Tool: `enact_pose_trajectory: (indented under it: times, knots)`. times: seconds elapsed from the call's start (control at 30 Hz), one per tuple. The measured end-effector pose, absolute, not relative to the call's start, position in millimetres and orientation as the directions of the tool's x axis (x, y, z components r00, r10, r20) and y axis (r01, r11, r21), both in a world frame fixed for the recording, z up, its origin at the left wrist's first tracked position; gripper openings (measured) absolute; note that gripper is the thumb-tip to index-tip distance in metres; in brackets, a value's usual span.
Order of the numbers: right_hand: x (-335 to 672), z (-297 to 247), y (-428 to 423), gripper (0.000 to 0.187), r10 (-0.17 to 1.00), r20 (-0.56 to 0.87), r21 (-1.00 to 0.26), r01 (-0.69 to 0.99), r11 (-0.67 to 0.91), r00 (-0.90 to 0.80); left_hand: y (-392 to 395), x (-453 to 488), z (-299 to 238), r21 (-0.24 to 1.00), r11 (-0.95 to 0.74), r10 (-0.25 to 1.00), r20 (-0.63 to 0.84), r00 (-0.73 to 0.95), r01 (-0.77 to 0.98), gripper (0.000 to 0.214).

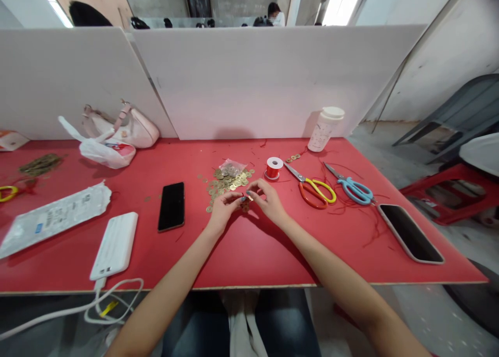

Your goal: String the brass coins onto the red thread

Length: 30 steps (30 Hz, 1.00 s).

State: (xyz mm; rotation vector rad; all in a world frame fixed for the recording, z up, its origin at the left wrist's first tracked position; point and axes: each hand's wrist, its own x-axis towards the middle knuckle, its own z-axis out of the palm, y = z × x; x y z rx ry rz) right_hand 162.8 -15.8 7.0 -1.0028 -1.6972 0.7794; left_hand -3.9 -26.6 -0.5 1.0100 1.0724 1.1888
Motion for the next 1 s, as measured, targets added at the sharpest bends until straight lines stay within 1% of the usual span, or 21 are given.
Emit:
enact_pose_trajectory:
  times: [0.1, 0.2, 0.27, 0.3, 0.4, 0.47, 0.53, 0.63, 0.7, 0.8, 0.87, 0.93, 1.0]
  knots:
    - [163, 9, -20, 0.021, 0.869, 0.44, -0.765, 0.412, 0.494, -0.226, -31, -2, 5, 0.995, 0.015, 0.999, -0.01, 0.05, -0.095, 0.029]
    - [163, 10, -23, 0.028, 0.847, 0.464, -0.682, 0.505, 0.529, -0.261, -34, -1, 10, 0.989, -0.139, 0.99, 0.138, 0.031, 0.047, 0.018]
    - [163, 10, -24, 0.031, 0.833, 0.48, -0.658, 0.514, 0.55, -0.277, -35, -2, 13, 0.97, -0.209, 0.977, 0.203, 0.058, 0.126, 0.014]
    - [163, 9, -24, 0.033, 0.828, 0.485, -0.654, 0.511, 0.558, -0.282, -35, -3, 13, 0.965, -0.221, 0.974, 0.21, 0.085, 0.143, 0.014]
    - [164, 8, -23, 0.034, 0.823, 0.486, -0.662, 0.492, 0.566, -0.293, -33, -6, 14, 0.976, -0.179, 0.974, 0.158, 0.162, 0.122, 0.022]
    - [164, 7, -22, 0.032, 0.829, 0.473, -0.674, 0.484, 0.558, -0.297, -33, -7, 14, 0.978, -0.166, 0.973, 0.142, 0.179, 0.127, 0.029]
    - [162, 6, -22, 0.03, 0.835, 0.463, -0.683, 0.479, 0.551, -0.298, -33, -7, 14, 0.952, -0.242, 0.962, 0.209, 0.177, 0.188, 0.034]
    - [159, 6, -23, 0.029, 0.835, 0.467, -0.694, 0.465, 0.55, -0.291, -35, -6, 16, 0.856, -0.417, 0.908, 0.374, 0.191, 0.306, 0.037]
    - [158, 6, -23, 0.03, 0.835, 0.468, -0.703, 0.452, 0.55, -0.289, -36, -5, 17, 0.815, -0.468, 0.883, 0.419, 0.212, 0.341, 0.037]
    - [158, 7, -23, 0.031, 0.843, 0.463, -0.727, 0.428, 0.538, -0.274, -37, -6, 18, 0.804, -0.474, 0.88, 0.424, 0.214, 0.358, 0.037]
    - [159, 7, -22, 0.033, 0.85, 0.462, -0.751, 0.398, 0.527, -0.253, -36, -6, 17, 0.823, -0.452, 0.892, 0.411, 0.19, 0.344, 0.038]
    - [160, 7, -22, 0.033, 0.855, 0.458, -0.778, 0.356, 0.517, -0.242, -34, -7, 14, 0.872, -0.396, 0.917, 0.362, 0.166, 0.286, 0.04]
    - [160, 7, -22, 0.032, 0.859, 0.444, -0.8, 0.32, 0.508, -0.253, -31, -7, 11, 0.946, -0.281, 0.956, 0.26, 0.139, 0.163, 0.042]
